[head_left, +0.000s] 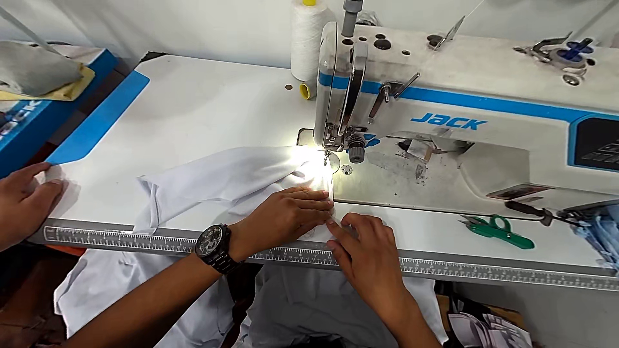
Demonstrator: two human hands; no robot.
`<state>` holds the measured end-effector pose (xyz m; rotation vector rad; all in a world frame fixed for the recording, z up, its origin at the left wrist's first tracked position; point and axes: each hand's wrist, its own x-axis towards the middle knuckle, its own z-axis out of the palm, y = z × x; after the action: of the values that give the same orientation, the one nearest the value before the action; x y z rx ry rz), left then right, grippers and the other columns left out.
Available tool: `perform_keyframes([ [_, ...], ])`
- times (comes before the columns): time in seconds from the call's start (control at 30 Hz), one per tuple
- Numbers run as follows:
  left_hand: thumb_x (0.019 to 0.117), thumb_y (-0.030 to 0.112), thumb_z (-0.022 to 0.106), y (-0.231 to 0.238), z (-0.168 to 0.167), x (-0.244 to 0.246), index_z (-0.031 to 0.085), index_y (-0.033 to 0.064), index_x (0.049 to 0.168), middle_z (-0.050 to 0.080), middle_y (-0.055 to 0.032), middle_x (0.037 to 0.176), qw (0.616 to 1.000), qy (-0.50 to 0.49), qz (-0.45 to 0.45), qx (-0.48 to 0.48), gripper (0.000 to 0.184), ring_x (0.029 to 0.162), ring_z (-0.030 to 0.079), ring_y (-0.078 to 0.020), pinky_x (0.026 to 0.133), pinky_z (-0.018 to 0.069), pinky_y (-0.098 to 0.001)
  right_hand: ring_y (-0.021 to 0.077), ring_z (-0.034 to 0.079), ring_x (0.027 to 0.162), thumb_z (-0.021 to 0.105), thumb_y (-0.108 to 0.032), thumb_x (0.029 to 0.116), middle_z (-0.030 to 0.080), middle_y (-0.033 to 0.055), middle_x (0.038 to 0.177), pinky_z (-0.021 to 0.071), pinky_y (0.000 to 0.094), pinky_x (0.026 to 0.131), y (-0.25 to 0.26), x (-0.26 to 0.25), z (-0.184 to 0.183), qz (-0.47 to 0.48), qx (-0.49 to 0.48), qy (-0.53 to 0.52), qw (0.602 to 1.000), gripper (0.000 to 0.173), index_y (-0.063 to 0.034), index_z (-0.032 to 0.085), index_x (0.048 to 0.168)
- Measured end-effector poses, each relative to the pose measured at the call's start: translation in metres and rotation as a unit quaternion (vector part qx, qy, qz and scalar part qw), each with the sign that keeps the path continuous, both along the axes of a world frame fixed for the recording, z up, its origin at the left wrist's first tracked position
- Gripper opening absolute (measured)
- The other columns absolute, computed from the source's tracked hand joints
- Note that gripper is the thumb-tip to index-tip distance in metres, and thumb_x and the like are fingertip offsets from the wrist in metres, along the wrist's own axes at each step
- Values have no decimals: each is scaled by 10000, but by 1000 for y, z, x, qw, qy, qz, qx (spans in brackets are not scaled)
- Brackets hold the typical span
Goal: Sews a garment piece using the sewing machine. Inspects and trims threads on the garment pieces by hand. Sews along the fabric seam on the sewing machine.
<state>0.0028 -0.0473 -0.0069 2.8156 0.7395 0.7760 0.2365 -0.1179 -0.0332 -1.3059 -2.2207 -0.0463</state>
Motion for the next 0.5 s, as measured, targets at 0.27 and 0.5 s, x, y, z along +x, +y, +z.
perform_keyframes([
  [0.27, 1058, 261, 517, -3, 1, -5, 764, 118, 1191, 667, -50, 1372, 999, 32, -25, -8, 315, 1402, 519, -223, 1203, 386, -398, 190, 566, 1246, 473, -374, 1066, 600, -19, 1413, 492, 421, 1001, 14, 7, 19, 30, -96, 118, 988, 424, -165, 651, 1389],
  [0.5, 1049, 306, 541, -4, 0, -6, 784, 171, 1104, 659, -102, 1319, 999, 26, -27, -23, 283, 1395, 507, -278, 1207, 382, -452, 159, 577, 1176, 399, -463, 1083, 636, -92, 1365, 474, 398, 911, 28, 1, 22, 64, -117, 58, 989, 451, -229, 708, 1314],
])
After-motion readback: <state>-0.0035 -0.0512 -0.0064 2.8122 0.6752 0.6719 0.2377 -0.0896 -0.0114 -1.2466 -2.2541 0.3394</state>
